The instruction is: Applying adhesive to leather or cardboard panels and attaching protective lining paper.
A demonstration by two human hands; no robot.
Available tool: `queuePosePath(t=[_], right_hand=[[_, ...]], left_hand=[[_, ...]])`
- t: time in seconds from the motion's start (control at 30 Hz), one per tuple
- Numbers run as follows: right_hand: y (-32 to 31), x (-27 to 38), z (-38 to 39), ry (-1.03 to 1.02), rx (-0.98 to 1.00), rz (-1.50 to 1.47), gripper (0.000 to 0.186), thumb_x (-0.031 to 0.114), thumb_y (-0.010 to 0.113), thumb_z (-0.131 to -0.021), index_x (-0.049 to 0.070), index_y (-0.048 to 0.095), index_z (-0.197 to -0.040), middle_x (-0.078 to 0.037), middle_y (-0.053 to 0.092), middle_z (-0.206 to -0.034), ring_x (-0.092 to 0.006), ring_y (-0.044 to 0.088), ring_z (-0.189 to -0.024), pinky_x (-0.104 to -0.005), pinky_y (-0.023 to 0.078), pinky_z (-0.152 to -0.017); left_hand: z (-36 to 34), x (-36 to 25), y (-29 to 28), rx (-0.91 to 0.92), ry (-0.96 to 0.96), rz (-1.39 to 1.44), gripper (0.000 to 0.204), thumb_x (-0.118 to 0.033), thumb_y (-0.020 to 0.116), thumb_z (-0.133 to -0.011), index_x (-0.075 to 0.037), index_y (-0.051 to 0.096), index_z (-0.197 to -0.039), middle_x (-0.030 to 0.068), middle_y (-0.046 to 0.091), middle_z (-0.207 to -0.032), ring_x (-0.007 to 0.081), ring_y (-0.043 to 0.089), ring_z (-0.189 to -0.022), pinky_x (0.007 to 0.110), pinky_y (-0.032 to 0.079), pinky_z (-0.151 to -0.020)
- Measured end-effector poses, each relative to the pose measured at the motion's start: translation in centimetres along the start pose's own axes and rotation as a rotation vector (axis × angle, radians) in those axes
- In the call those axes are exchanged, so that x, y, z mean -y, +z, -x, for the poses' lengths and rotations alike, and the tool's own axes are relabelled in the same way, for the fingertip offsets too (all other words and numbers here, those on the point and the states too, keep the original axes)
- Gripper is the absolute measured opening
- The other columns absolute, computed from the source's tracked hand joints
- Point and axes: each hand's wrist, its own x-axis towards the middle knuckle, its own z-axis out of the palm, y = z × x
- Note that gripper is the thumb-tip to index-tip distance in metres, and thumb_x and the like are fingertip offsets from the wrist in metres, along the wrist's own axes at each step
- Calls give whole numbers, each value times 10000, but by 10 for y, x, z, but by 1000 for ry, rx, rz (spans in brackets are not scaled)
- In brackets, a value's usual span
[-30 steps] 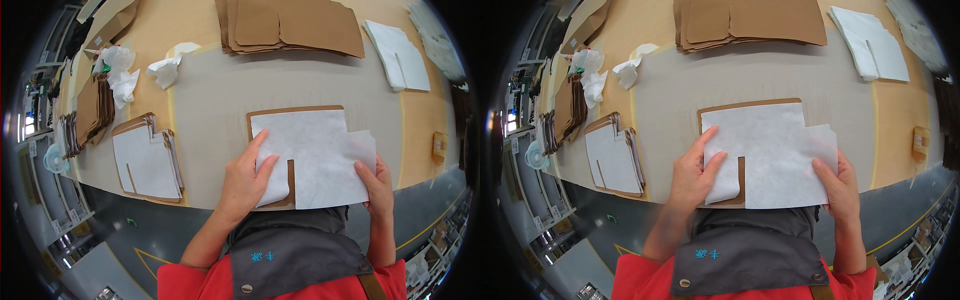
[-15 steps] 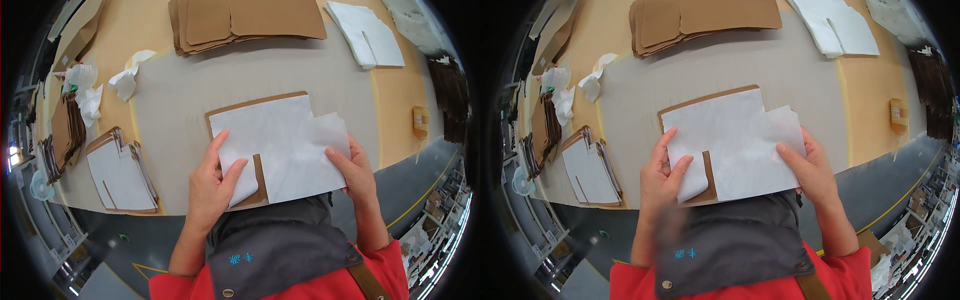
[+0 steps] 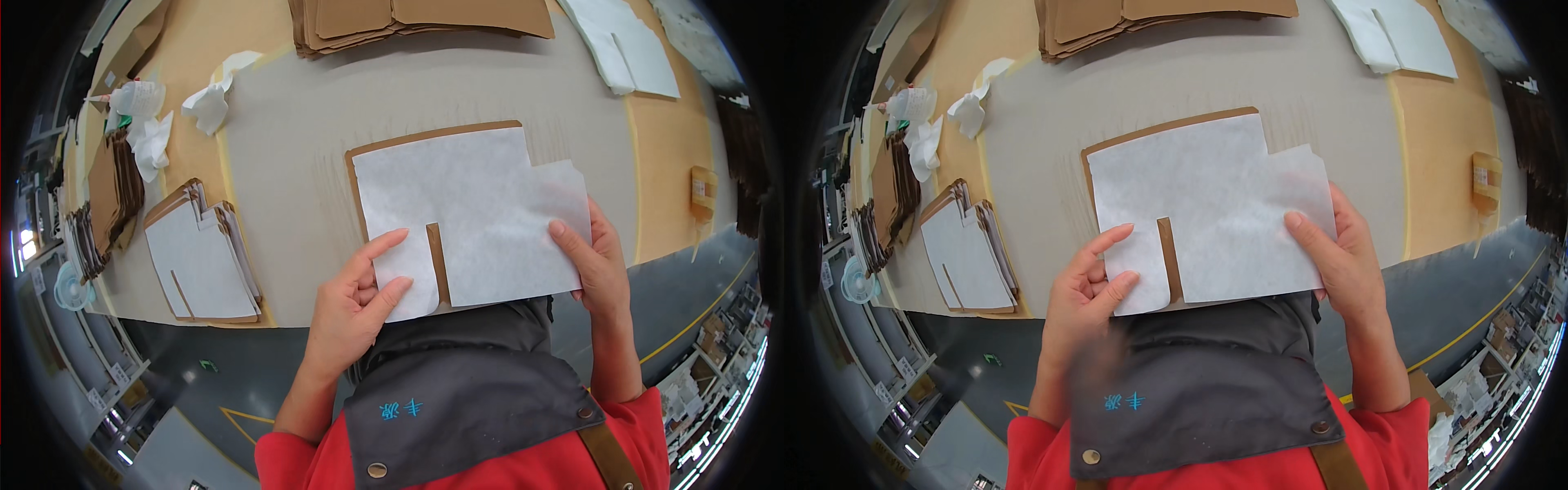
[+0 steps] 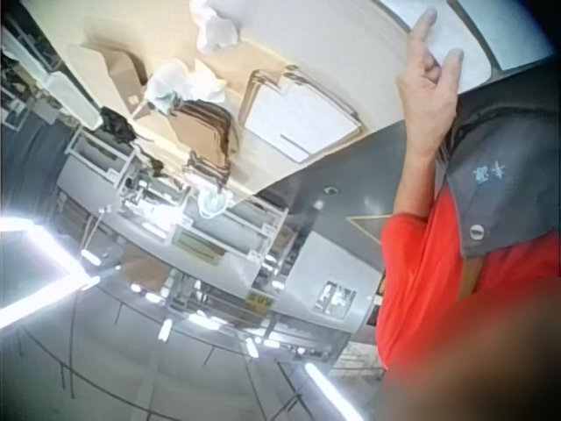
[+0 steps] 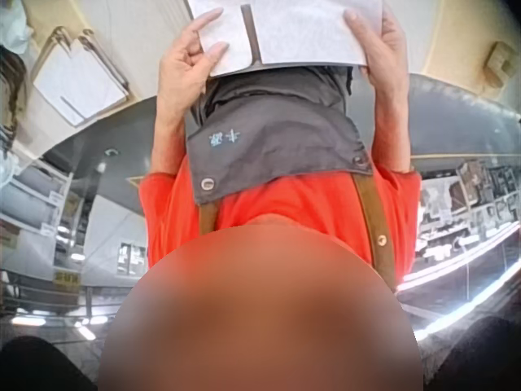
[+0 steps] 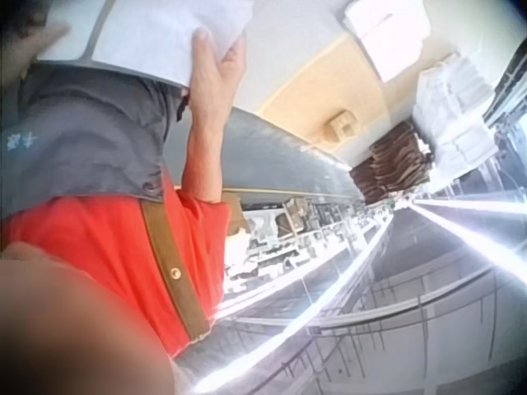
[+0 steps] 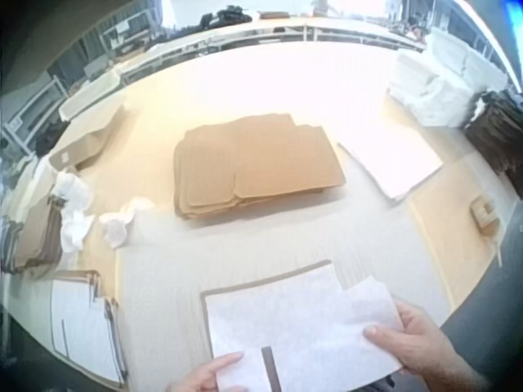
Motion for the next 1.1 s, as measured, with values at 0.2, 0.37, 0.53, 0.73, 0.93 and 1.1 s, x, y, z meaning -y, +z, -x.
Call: queuePosePath(t=[0.2,0.37,0.53,0.73,0.93,1.1], right_hand=[[-1,-1,1,-12,-6,42,406,206,655,-955,0,571,-1294,-30,661,-863,-14,503,-483,-196,317,-341],[2,0,1,-26,-17,77,415,202,679,-939,-5,573,-1282,-36,664,-876,-17,514,-492,-196,322,-338],[3,-2,2,-54,-46,92,443,190,709,-916,-12,571,-1285,-45,669,-894,-21,524,-500,-197,328,-335],[4,-4,3,-57,-68,109,471,182,727,-901,-15,567,-1298,-55,672,-906,-28,534,-507,-200,329,-330],[4,-3,4,-67,-61,116,473,184,730,-898,-11,570,-1299,-57,674,-910,-30,539,-514,-200,327,-332],[5,-4,5,-63,-69,118,499,184,736,-891,-8,567,-1319,-55,683,-935,-27,547,-527,-199,335,-341]], left_hand=[[5,-18,8,1,-134,-11,413,-65,682,-940,-50,599,-1345,-91,319,-665,-13,461,-560,178,357,-482],[9,-11,4,38,-121,-126,372,-98,668,-954,-55,606,-1318,-73,366,-634,40,620,-601,190,378,-478],[10,-14,7,46,-180,-119,331,-138,667,-956,-60,612,-1273,-61,382,-613,64,659,-608,200,380,-473],[11,-13,8,52,-207,-145,362,-123,670,-949,-63,569,-1292,-49,463,-617,76,651,-582,207,375,-461],[12,-8,11,40,-129,-223,348,-126,686,-933,-52,557,-1247,-12,515,-593,80,636,-534,234,404,-457],[14,-2,16,-31,-12,-401,301,-94,700,-926,-53,560,-1189,-39,509,-563,27,520,-467,200,372,-448]])
